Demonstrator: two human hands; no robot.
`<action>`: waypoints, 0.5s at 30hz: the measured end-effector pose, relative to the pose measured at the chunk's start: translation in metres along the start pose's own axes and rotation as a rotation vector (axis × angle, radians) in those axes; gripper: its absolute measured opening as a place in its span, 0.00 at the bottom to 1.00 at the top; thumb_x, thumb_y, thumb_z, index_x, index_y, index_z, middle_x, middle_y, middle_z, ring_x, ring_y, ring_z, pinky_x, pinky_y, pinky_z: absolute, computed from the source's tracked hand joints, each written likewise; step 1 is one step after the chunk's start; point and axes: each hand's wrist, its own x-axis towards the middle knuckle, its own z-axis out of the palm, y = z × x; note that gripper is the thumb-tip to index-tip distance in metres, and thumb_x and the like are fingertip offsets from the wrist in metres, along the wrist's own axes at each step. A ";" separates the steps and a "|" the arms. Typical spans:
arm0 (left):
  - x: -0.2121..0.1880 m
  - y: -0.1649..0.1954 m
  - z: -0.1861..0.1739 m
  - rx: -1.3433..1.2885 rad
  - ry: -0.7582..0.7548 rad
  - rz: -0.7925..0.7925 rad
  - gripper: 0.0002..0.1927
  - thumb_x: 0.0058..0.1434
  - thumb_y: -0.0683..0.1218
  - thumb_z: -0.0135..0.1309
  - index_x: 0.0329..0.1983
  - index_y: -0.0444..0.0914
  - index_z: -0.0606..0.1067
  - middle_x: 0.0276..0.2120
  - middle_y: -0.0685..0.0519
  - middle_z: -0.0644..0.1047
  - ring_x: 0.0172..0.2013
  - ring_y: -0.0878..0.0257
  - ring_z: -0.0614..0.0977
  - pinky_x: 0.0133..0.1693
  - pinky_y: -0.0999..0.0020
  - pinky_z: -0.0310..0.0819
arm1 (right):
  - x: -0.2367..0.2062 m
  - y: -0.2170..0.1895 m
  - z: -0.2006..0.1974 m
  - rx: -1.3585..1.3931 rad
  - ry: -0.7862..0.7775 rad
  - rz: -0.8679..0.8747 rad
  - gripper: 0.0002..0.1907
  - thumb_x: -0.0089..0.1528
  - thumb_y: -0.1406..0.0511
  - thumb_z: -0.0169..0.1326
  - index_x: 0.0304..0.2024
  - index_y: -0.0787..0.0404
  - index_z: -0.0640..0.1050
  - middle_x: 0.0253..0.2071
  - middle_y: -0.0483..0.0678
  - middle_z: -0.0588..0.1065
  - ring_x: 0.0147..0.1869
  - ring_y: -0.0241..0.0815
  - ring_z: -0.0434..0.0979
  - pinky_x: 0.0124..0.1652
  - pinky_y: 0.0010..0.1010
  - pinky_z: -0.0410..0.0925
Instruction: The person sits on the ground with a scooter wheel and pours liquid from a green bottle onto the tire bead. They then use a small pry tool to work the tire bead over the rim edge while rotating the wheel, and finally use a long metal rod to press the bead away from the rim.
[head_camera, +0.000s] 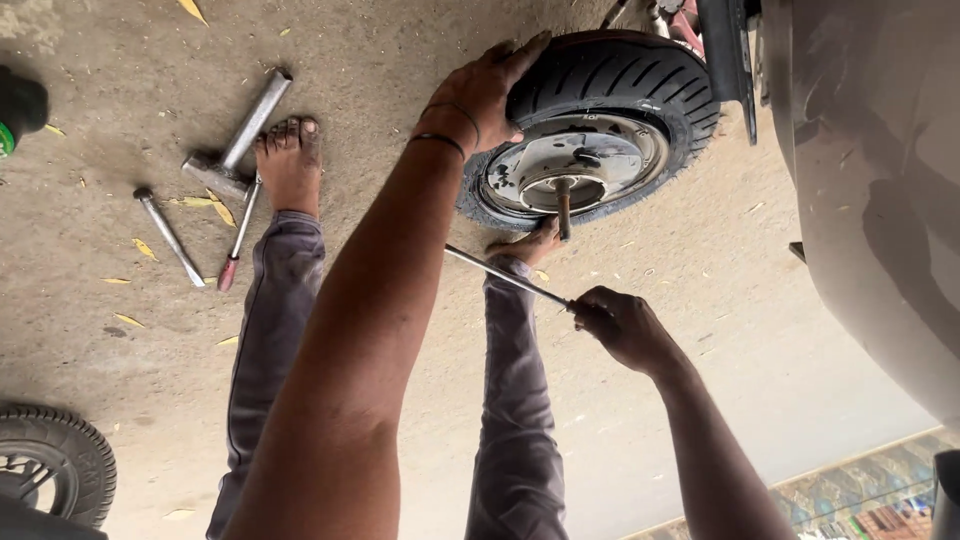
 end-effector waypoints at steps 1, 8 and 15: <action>0.002 -0.009 -0.002 -0.006 0.006 0.018 0.65 0.46 0.47 0.76 0.78 0.61 0.45 0.72 0.46 0.61 0.65 0.44 0.71 0.63 0.56 0.68 | 0.000 0.010 -0.008 -0.025 0.048 -0.115 0.08 0.63 0.63 0.57 0.40 0.62 0.80 0.25 0.46 0.80 0.27 0.35 0.78 0.27 0.30 0.70; 0.010 -0.049 -0.005 -0.086 -0.037 0.120 0.61 0.47 0.47 0.77 0.78 0.57 0.50 0.72 0.48 0.65 0.67 0.48 0.71 0.66 0.58 0.68 | 0.053 0.060 -0.048 -0.038 0.290 -0.232 0.17 0.69 0.58 0.57 0.30 0.62 0.80 0.17 0.44 0.72 0.19 0.31 0.68 0.22 0.28 0.62; 0.010 -0.043 -0.006 -0.100 -0.009 0.095 0.63 0.44 0.45 0.76 0.77 0.58 0.50 0.72 0.50 0.64 0.66 0.47 0.70 0.64 0.56 0.67 | 0.096 0.037 -0.089 -0.397 0.290 -0.423 0.13 0.66 0.57 0.61 0.33 0.59 0.83 0.22 0.45 0.77 0.22 0.35 0.74 0.25 0.30 0.65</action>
